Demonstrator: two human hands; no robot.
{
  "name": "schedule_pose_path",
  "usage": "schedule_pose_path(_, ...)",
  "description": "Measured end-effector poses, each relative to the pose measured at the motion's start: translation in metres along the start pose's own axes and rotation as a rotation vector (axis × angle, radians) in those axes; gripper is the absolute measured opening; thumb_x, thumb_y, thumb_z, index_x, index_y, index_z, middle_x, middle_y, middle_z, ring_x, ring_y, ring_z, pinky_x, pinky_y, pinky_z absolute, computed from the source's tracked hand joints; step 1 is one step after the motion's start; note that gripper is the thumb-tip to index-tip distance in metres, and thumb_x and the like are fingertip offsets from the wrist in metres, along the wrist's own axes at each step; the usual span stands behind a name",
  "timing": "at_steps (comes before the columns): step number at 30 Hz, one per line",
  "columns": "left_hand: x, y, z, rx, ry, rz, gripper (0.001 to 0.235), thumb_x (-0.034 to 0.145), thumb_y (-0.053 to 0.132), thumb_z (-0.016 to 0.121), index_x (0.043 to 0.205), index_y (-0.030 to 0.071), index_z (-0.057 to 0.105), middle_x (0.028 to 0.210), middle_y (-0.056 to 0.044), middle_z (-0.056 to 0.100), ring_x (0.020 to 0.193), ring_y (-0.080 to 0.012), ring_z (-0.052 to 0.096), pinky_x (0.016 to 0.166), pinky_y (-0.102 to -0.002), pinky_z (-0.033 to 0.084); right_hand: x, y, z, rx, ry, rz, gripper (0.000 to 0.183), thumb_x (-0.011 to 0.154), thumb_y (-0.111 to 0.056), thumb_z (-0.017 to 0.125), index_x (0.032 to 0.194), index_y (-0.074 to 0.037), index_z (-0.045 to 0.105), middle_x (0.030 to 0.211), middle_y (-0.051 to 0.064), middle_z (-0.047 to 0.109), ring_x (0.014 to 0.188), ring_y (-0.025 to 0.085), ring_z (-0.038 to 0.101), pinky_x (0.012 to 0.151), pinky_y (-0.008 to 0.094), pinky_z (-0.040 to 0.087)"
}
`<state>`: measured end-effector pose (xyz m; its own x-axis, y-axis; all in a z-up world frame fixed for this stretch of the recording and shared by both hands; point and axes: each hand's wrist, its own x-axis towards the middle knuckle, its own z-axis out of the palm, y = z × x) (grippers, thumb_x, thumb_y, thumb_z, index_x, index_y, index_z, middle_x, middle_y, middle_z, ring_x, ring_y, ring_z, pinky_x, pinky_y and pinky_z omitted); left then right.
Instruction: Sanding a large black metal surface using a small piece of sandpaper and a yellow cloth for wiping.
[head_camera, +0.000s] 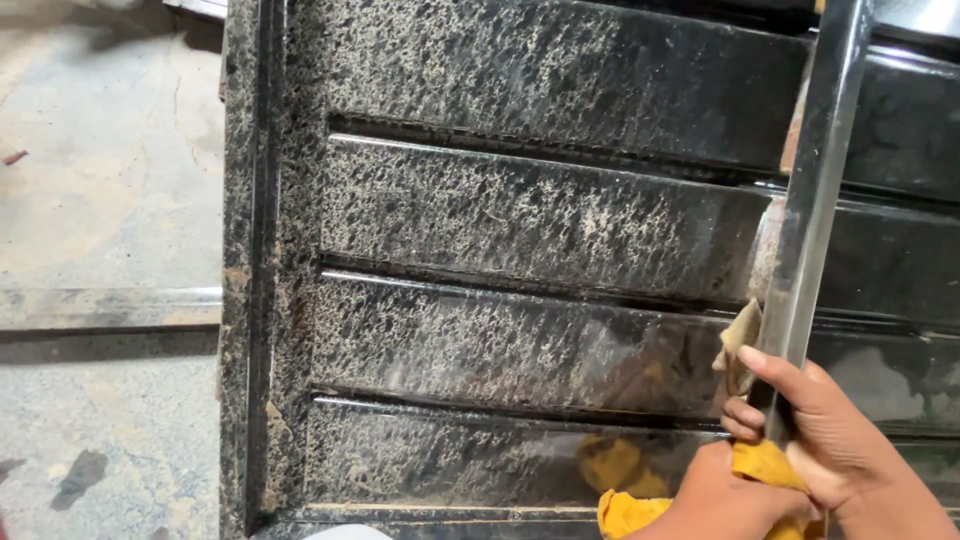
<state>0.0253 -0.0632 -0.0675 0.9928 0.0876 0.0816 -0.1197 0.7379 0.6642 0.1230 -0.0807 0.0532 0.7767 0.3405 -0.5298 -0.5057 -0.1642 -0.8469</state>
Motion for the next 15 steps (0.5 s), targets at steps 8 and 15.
schedule_pose_path(8, 0.003, -0.002, -0.014, -0.092, 0.020, 0.020, 0.010, 0.073, -0.012, 0.069, 0.079, -0.004, 0.067, 0.092, -0.013, 0.072, 0.098, -0.0218, 0.069, 0.089, -0.031, 0.054, -0.013, 0.001, 0.038, -0.071, 0.022, -0.121, 0.032, 0.091, -0.018, 0.079, 0.111, -0.006, 0.057, 0.086, 0.003, 0.055, 0.059, 0.013, 0.049, 0.049, 0.032, 0.044)
schedule_pose_path(15, -0.006, 0.028, -0.007, -0.214, 0.041, -0.163, 0.011, 0.071, -0.012, 0.066, 0.078, -0.004, 0.067, 0.092, -0.015, 0.072, 0.093, -0.0255, 0.071, 0.086, -0.033, 0.056, -0.034, -0.014, 0.068, -0.158, 0.177, -0.076, 0.031, 0.083, -0.019, 0.075, 0.104, -0.007, 0.055, 0.079, 0.003, 0.054, 0.056, 0.013, 0.049, 0.047, 0.032, 0.043)
